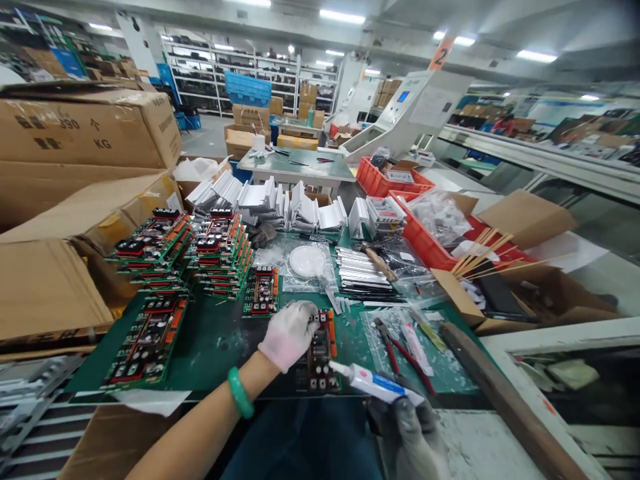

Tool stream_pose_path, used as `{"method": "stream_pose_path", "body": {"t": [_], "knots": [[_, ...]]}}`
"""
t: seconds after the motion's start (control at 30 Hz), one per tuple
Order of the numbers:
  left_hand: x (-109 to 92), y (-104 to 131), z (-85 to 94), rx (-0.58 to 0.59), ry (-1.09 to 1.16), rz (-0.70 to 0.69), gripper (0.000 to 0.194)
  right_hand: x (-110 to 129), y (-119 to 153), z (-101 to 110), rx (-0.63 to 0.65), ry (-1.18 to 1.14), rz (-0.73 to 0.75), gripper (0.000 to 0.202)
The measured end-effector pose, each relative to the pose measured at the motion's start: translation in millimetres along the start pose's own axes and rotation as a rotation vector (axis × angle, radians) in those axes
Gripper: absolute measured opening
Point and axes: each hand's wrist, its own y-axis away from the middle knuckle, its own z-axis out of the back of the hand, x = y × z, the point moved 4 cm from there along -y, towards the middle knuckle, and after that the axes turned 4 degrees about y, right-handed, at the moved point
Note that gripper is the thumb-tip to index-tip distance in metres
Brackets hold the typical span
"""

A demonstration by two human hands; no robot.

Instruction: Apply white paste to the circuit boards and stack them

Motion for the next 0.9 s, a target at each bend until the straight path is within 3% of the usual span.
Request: {"method": "stream_pose_path", "body": {"t": [0.13,0.27,0.37,0.43,0.73,0.9], "knots": [[-14.8,51.1,38.5,-0.036,0.098,-0.295,0.016,13.7,6.5,1.7,-0.062,-0.030,0.072,0.036],[-24.8,93.1,66.3,-0.076,0.128,-0.574,0.016,44.4,21.3,-17.2,-0.024,0.117,0.355,0.022],[-24.4,107.0,72.7,-0.082,0.078,-0.600,0.016,65.4,29.3,-35.9,0.158,0.265,0.609,0.014],[-23.3,111.0,73.7,-0.081,0.060,-0.597,0.017,70.8,31.2,-41.9,0.235,0.331,0.697,0.013],[-20.9,116.2,71.9,-0.087,0.026,-0.628,0.019,64.2,36.5,-35.0,0.388,0.471,0.798,0.016],[-21.2,114.2,72.0,-0.115,0.015,-0.609,0.017,66.9,42.0,-34.8,0.386,0.501,0.845,0.018]]}}
